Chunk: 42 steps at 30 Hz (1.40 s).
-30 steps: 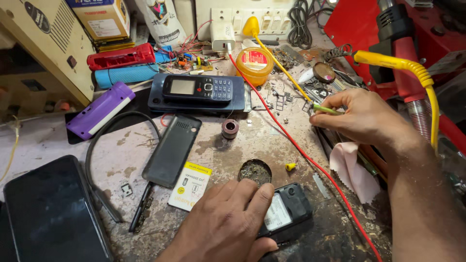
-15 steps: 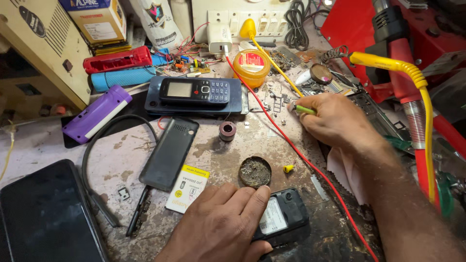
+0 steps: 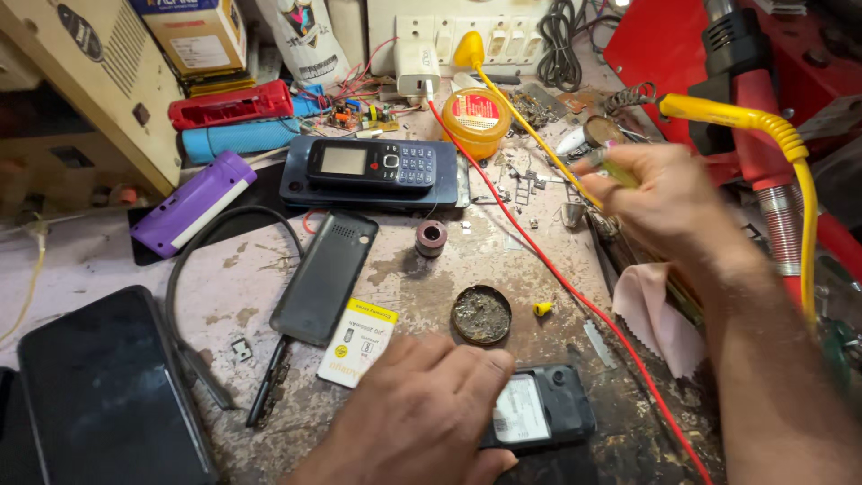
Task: The person disassembles a black mobile phone, removes the battery, and uses a soldering iron to work on the internal circuit board. They then reassemble the phone and connect a power cable to test it.
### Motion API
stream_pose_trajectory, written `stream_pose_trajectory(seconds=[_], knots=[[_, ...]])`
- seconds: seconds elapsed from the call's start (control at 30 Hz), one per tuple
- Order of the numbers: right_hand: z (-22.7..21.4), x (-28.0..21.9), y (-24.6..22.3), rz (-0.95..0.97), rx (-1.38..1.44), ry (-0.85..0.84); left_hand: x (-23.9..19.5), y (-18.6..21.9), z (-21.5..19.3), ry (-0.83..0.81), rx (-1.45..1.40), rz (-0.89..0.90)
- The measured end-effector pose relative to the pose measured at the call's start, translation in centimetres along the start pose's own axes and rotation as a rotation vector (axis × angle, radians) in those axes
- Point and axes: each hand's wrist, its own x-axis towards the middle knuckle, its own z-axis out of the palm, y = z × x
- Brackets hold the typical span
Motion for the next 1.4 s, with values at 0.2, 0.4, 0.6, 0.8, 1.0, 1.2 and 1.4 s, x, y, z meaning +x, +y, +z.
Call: stream_pose_trajectory(seconds=[0.2, 0.4, 0.6, 0.8, 1.0, 1.2, 1.4], knots=[[-1.3, -2.3, -2.8, 0.262, -0.364, -0.044, 0.3, 0.4, -0.4, -0.023, 0.029, -0.046], [-2.2, -9.0, -1.3, 0.172, -0.533, -0.083, -0.1, -0.1, -2.3, -0.223, 0.033, -0.122], [-2.3, -12.0, 3.3, 0.371, -0.242, 0.142, -0.8, -0.1, -5.0, 0.021, -0.08, -0.232], [-3.1, -10.9, 3.5, -0.062, -0.671, 0.547, -0.3, 0.5, -4.4, -0.173, -0.184, -0.175], [-2.8, -10.2, 2.7, 0.066, -0.724, 0.419, -0.2, 0.3, -4.2, -0.189, -0.173, -0.131], [-0.9, -9.8, 1.9, 0.186, -0.569, 0.241, -0.4, 0.3, -4.7, -0.057, -0.156, -0.113], [0.5, -10.9, 2.5, 0.142, -0.419, 0.185, -0.3, 0.2, -4.7, -0.091, -0.158, -0.137]])
